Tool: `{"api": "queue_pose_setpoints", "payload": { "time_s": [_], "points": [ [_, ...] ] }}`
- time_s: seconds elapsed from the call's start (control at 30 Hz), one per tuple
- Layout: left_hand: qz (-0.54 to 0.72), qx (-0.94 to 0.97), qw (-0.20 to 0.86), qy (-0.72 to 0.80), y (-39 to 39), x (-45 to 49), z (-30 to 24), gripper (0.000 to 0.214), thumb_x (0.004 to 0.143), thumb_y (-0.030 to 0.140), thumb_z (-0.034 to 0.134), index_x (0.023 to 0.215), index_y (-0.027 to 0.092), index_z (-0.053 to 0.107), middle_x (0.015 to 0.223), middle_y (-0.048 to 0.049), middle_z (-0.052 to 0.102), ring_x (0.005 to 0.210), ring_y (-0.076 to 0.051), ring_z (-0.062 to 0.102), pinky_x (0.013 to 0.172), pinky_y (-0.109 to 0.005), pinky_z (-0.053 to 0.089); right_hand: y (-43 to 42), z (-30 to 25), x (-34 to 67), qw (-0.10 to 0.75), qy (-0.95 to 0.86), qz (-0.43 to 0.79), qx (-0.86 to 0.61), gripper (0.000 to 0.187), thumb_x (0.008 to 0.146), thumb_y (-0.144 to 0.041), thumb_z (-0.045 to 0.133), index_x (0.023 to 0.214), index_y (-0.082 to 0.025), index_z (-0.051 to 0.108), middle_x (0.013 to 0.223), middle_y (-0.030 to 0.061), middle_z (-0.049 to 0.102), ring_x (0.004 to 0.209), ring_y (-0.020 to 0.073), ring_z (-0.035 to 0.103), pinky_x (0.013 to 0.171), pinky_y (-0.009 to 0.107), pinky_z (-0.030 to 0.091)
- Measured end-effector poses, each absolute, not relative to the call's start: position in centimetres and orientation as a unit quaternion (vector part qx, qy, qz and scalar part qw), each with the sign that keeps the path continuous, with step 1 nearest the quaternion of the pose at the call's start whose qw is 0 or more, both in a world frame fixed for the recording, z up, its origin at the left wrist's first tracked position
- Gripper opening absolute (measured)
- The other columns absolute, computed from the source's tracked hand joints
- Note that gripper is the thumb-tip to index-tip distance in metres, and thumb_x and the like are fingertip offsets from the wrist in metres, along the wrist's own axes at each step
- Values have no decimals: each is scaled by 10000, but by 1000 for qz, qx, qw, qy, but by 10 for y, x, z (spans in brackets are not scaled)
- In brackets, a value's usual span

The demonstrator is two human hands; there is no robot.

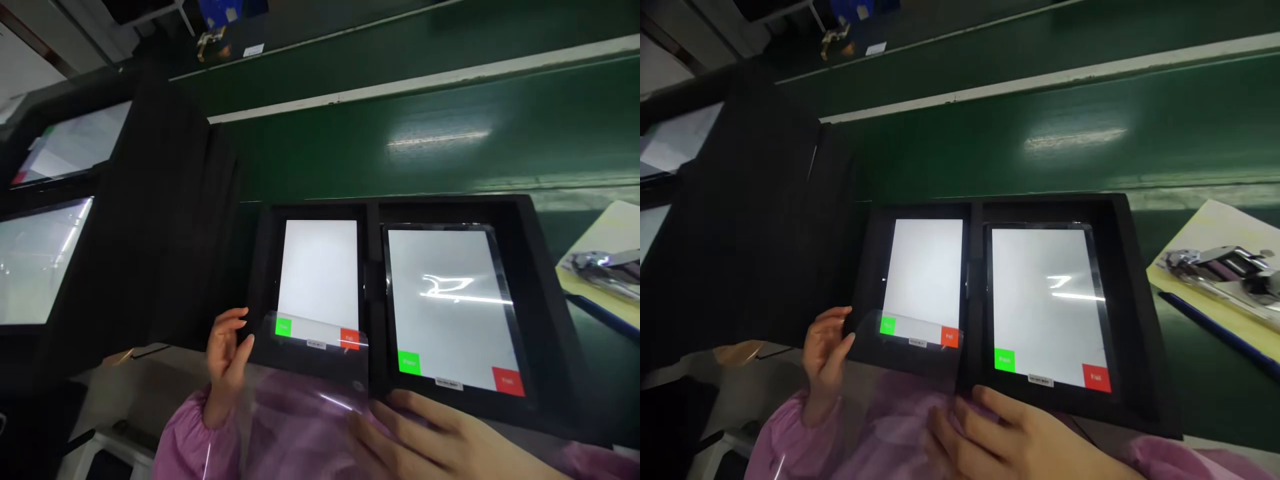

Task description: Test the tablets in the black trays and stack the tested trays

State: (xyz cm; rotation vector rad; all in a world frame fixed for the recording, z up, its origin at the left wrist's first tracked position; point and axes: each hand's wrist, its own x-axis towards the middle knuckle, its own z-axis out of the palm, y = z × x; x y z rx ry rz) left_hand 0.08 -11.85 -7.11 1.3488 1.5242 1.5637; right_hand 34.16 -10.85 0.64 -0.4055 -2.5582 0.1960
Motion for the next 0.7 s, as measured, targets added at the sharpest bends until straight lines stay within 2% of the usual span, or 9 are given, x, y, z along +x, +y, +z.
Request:
{"api": "queue_pose_setpoints", "payload": {
  "time_s": [0.07, 0.17, 0.27, 0.33, 0.57, 0.7],
  "points": [
    [571, 537, 263, 562, -128, 0, -66, 201, 883, 157, 798, 1060, 227, 736, 1201, -70, 705, 1164, -204, 685, 1049, -349, 555, -115, 3, 339, 302, -937, 71, -159, 561, 1141, -148, 227, 1236, -210, 776, 1263, -9, 784, 1135, 165, 700, 943, 358, 546],
    [556, 575, 234, 554, -141, -3, -62, 255, 878, 143, 793, 1106, 242, 739, 1148, -56, 706, 1150, -206, 681, 1069, -388, 563, -122, -1, 335, 292, -938, 90, -164, 502, 1136, -141, 284, 1247, -190, 771, 1271, 30, 779, 1140, 184, 699, 964, 387, 536],
    [532, 601, 215, 556, -150, -9, -61, 272, 870, 150, 806, 1124, 234, 754, 1035, -33, 714, 1074, -197, 690, 1115, -423, 552, -121, 3, 333, 291, -935, 113, -169, 345, 1152, -259, 447, 1258, -171, 763, 1260, 46, 778, 1082, 168, 712, 939, 374, 547],
    [518, 610, 205, 563, -154, -13, -62, 272, 865, 158, 816, 1123, 226, 759, 982, -20, 716, 1016, -190, 696, 1126, -430, 546, -119, 7, 333, 302, -932, 118, -162, 313, 1133, -331, 535, 1274, -159, 755, 1249, 45, 780, 1052, 163, 718, 926, 366, 553],
    [495, 636, 178, 565, -160, -20, -59, 247, 858, 166, 816, 1090, 233, 764, 896, -4, 742, 914, -197, 716, 1115, -489, 550, -105, 14, 331, 291, -942, 82, -144, 289, 1117, -305, 568, 1271, -142, 751, 1292, 52, 767, 1151, 171, 694, 879, 365, 564],
    [452, 665, 178, 567, -162, -19, -56, 214, 861, 147, 805, 1051, 244, 781, 909, -18, 765, 880, -215, 740, 1110, -531, 557, -97, 15, 334, 281, -947, 55, -143, 291, 1119, -273, 536, 1274, -159, 755, 1325, 41, 757, 1089, 163, 698, 909, 357, 556]
  ]
}}
